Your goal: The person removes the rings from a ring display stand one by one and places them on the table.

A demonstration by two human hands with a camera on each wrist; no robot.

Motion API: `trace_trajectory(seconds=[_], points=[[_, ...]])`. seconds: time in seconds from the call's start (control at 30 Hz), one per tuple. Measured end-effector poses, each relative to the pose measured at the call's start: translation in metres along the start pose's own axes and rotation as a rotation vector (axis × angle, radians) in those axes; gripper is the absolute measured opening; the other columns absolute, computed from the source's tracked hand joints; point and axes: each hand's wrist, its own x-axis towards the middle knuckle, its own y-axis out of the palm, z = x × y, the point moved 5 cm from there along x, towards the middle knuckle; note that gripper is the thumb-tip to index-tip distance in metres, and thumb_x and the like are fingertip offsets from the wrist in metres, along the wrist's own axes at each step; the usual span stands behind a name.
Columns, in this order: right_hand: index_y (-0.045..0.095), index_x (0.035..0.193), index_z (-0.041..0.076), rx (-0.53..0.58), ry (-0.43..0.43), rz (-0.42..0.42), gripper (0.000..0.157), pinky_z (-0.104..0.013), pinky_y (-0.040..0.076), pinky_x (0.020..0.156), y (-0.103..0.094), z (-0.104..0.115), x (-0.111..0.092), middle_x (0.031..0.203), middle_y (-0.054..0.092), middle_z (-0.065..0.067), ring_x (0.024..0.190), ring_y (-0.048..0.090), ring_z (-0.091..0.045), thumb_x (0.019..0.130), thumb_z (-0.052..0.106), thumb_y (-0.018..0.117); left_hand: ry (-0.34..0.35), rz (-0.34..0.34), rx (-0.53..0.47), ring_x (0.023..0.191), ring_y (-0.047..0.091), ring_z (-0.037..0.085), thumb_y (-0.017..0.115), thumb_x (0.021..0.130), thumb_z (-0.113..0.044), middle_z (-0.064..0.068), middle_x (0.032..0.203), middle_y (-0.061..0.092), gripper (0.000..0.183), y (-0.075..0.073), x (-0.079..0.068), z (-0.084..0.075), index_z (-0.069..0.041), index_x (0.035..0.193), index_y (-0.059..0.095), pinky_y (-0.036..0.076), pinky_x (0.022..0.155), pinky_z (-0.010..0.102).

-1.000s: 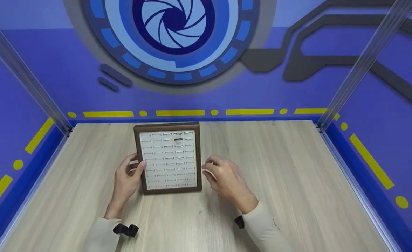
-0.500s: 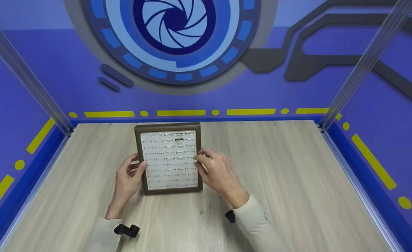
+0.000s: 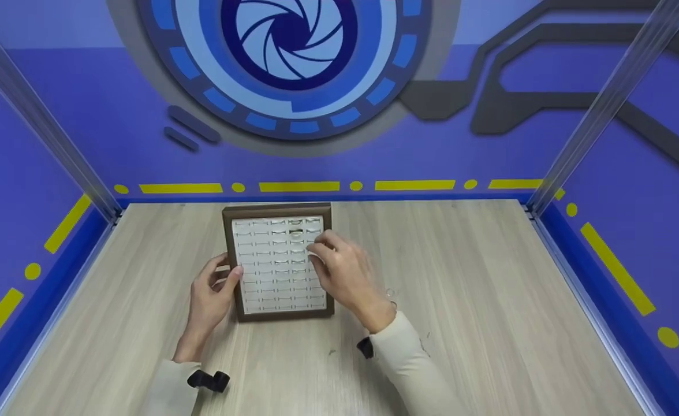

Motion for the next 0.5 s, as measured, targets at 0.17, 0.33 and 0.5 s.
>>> trace_trajectory(seconds=[0.17, 0.33, 0.5], points=[[0.079, 0.102, 0.003, 0.020, 0.023, -0.011, 0.015, -0.025, 0.058, 0.070, 0.004, 0.000, 0.006, 0.100, 0.070, -0.007, 0.080, 0.066, -0.014, 0.089, -0.003, 0.083, 0.000, 0.003, -0.002, 0.104, 0.073, 0.022, 0.073, 0.104, -0.019, 0.009, 0.124, 0.069, 0.040, 0.000, 0.000, 0.000, -0.007, 0.141, 0.065, 0.064, 0.090, 0.037], [0.079, 0.103, 0.005, 0.010, 0.049, -0.016, 0.017, -0.026, 0.057, 0.068, 0.010, -0.001, 0.010, 0.100, 0.070, -0.005, 0.079, 0.064, -0.015, 0.089, -0.003, 0.083, 0.001, 0.005, 0.002, 0.105, 0.073, 0.023, 0.073, 0.104, -0.020, 0.009, 0.125, 0.069, 0.040, 0.000, 0.000, 0.001, -0.008, 0.141, 0.065, 0.063, 0.091, 0.040], [0.079, 0.103, 0.004, 0.005, 0.033, -0.042, 0.018, -0.029, 0.059, 0.068, 0.016, -0.001, 0.016, 0.100, 0.070, -0.007, 0.081, 0.067, -0.017, 0.087, -0.004, 0.084, 0.007, 0.004, 0.000, 0.105, 0.073, 0.023, 0.073, 0.104, -0.020, 0.010, 0.125, 0.069, 0.039, 0.000, 0.001, 0.000, -0.008, 0.140, 0.065, 0.063, 0.092, 0.039]])
